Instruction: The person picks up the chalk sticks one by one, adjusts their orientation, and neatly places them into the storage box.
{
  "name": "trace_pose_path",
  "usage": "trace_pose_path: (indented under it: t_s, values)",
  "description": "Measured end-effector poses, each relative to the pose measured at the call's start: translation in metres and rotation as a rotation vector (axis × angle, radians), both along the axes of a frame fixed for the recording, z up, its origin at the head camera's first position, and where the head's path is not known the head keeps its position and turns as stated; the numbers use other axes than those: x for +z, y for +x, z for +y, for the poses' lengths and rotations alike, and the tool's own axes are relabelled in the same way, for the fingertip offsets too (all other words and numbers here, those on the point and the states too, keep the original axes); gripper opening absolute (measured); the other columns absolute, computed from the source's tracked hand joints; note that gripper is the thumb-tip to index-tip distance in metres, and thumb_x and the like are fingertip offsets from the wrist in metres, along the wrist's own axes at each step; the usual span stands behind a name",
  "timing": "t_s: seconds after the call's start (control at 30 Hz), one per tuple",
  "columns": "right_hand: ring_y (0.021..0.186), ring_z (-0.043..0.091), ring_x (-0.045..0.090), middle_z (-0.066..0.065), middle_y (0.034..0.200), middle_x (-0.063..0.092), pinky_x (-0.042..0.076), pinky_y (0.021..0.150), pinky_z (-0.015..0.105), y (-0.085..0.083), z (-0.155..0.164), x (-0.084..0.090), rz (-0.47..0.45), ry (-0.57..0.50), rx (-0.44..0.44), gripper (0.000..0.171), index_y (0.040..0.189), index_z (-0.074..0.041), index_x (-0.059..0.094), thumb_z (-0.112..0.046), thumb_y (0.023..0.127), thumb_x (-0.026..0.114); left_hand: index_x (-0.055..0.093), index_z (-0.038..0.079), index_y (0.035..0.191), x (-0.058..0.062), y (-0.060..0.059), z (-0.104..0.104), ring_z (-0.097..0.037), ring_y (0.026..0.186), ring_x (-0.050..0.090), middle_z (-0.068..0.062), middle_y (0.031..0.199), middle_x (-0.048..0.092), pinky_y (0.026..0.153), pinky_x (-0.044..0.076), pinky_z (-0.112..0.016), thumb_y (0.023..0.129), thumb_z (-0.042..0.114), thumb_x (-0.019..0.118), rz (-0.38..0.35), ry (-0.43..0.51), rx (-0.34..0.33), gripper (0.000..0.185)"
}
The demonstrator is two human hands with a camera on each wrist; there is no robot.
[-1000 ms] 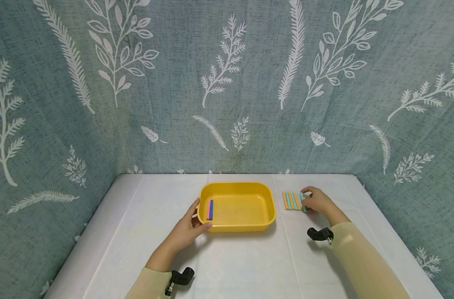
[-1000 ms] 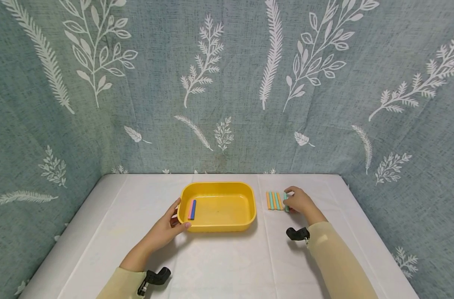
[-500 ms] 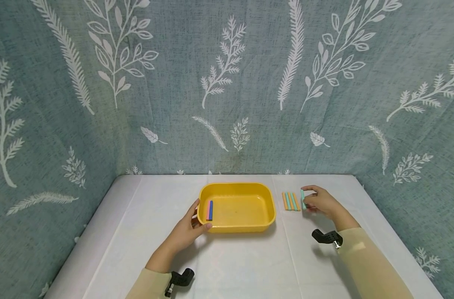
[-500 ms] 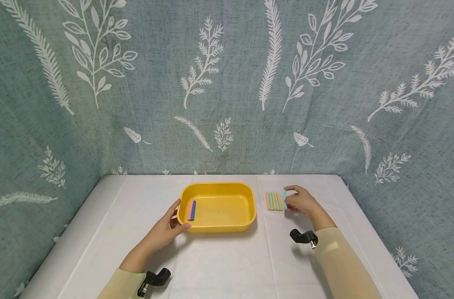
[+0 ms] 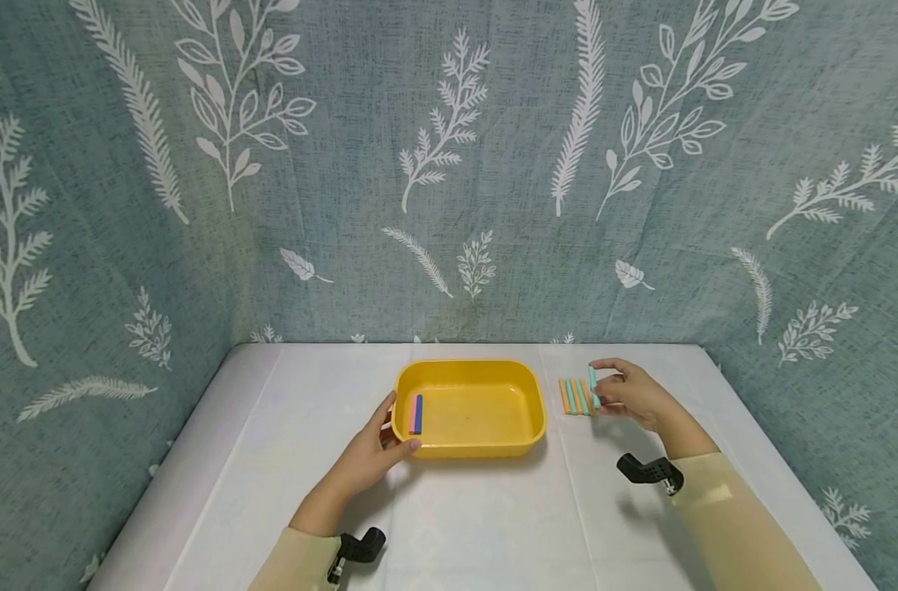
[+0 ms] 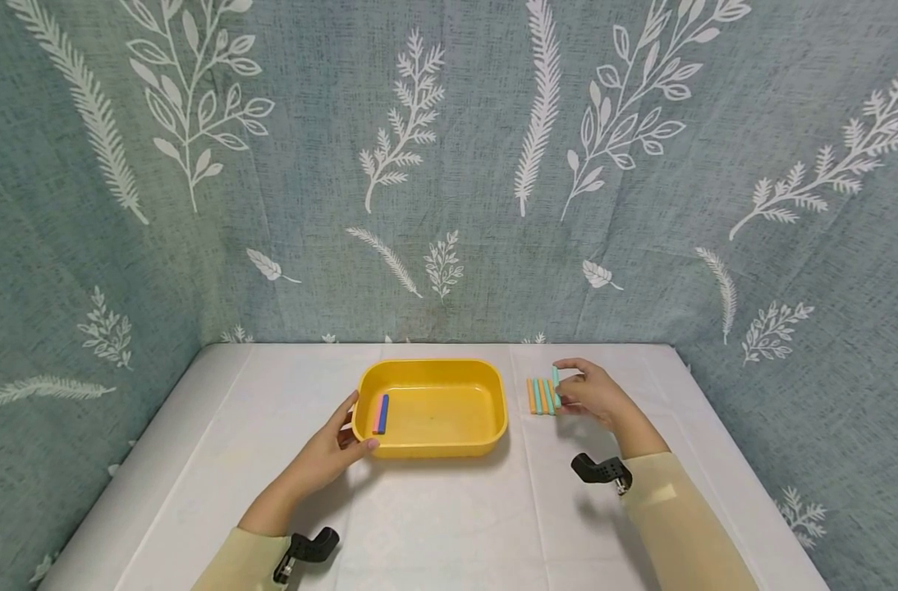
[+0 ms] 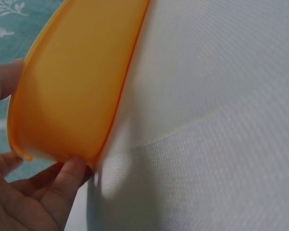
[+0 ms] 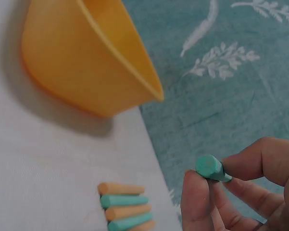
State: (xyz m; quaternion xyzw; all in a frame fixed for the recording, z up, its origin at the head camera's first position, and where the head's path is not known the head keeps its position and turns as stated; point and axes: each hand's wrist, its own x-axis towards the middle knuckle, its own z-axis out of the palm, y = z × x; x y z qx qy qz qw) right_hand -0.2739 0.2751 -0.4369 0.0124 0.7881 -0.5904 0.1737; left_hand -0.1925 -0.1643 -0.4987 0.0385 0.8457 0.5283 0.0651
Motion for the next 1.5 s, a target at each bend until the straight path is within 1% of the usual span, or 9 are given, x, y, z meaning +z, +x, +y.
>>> trace_pose_path:
  t_s: [0.17,0.3,0.47,0.67,0.83,0.93,1.17,1.23,1.5]
  values:
    - [0.091,0.025,0.064,0.016,0.109,0.056,0.059,0.085,0.042,0.002,-0.006,0.008,0.012,-0.029,0.026,0.059,0.154,-0.001,0.029,-0.003,0.1,0.054,0.014,0.023,0.163,0.001,0.0,0.001,-0.034,0.135,0.049,-0.016,0.156,0.038,0.109,0.043,-0.046,0.089,0.039,0.077,0.0,0.003,0.0,0.098]
    - [0.092,0.026,0.063,0.014,0.107,0.056,0.059,0.086,0.044,0.003,-0.012,0.016,0.015,-0.035,0.045,0.059,0.153,-0.001,0.03,-0.004,0.099,0.055,0.013,0.023,0.163,0.001,0.001,0.0,-0.034,0.135,0.049,-0.016,0.156,0.037,0.109,0.042,-0.046,0.09,0.038,0.076,0.002,0.004,-0.007,0.098]
    - [0.087,0.024,0.062,0.017,0.107,0.057,0.06,0.083,0.041,0.007,-0.023,0.026,0.02,-0.038,0.061,0.058,0.152,-0.001,0.032,-0.002,0.099,0.056,0.012,0.021,0.163,0.002,0.001,0.001,-0.035,0.134,0.049,-0.018,0.156,0.037,0.109,0.043,-0.046,0.09,0.039,0.075,0.002,-0.006,-0.012,0.098]
    - [0.084,0.022,0.062,0.019,0.108,0.058,0.06,0.08,0.038,0.011,-0.04,0.035,0.025,-0.071,0.082,0.058,0.151,0.0,0.032,-0.001,0.098,0.056,0.012,0.019,0.163,0.002,0.001,0.001,-0.035,0.134,0.049,-0.019,0.156,0.037,0.109,0.043,-0.046,0.091,0.038,0.075,0.001,-0.009,-0.015,0.097]
    - [0.08,0.02,0.062,0.011,0.1,0.059,0.06,0.079,0.037,0.012,-0.057,0.035,0.03,-0.113,0.085,0.057,0.151,-0.001,0.034,0.0,0.098,0.057,0.012,0.019,0.163,0.002,0.001,0.001,-0.036,0.135,0.049,-0.019,0.156,0.036,0.109,0.042,-0.047,0.091,0.037,0.075,0.001,-0.011,-0.02,0.097]
    - [0.079,0.021,0.061,0.009,0.097,0.06,0.061,0.078,0.037,0.012,-0.068,0.034,0.029,-0.123,0.073,0.056,0.149,-0.002,0.036,0.001,0.098,0.058,0.012,0.019,0.163,0.003,0.001,0.001,-0.036,0.135,0.048,-0.019,0.157,0.036,0.109,0.042,-0.047,0.091,0.038,0.075,-0.002,-0.015,-0.021,0.097]
    - [0.079,0.022,0.061,0.011,0.098,0.059,0.061,0.078,0.039,0.01,-0.095,0.035,0.003,-0.111,0.05,0.055,0.147,-0.007,0.041,0.002,0.096,0.061,0.011,0.019,0.163,0.002,0.001,0.001,-0.035,0.135,0.049,-0.018,0.157,0.035,0.11,0.042,-0.046,0.091,0.037,0.075,-0.007,-0.013,-0.025,0.097]
    - [0.079,0.023,0.061,0.012,0.098,0.058,0.061,0.075,0.037,0.009,-0.102,0.036,-0.008,-0.116,0.039,0.056,0.146,-0.008,0.043,0.003,0.095,0.062,0.011,0.018,0.163,0.002,0.001,0.001,-0.035,0.135,0.049,-0.018,0.157,0.035,0.11,0.042,-0.046,0.091,0.038,0.075,-0.006,-0.016,-0.026,0.098]
    - [0.077,0.022,0.062,0.014,0.1,0.058,0.061,0.075,0.037,0.002,-0.128,0.028,-0.021,-0.164,0.084,0.056,0.146,-0.007,0.043,0.005,0.095,0.063,0.011,0.018,0.163,0.003,0.0,0.0,-0.035,0.133,0.05,-0.018,0.156,0.037,0.109,0.043,-0.047,0.091,0.037,0.075,0.012,-0.024,-0.03,0.098]
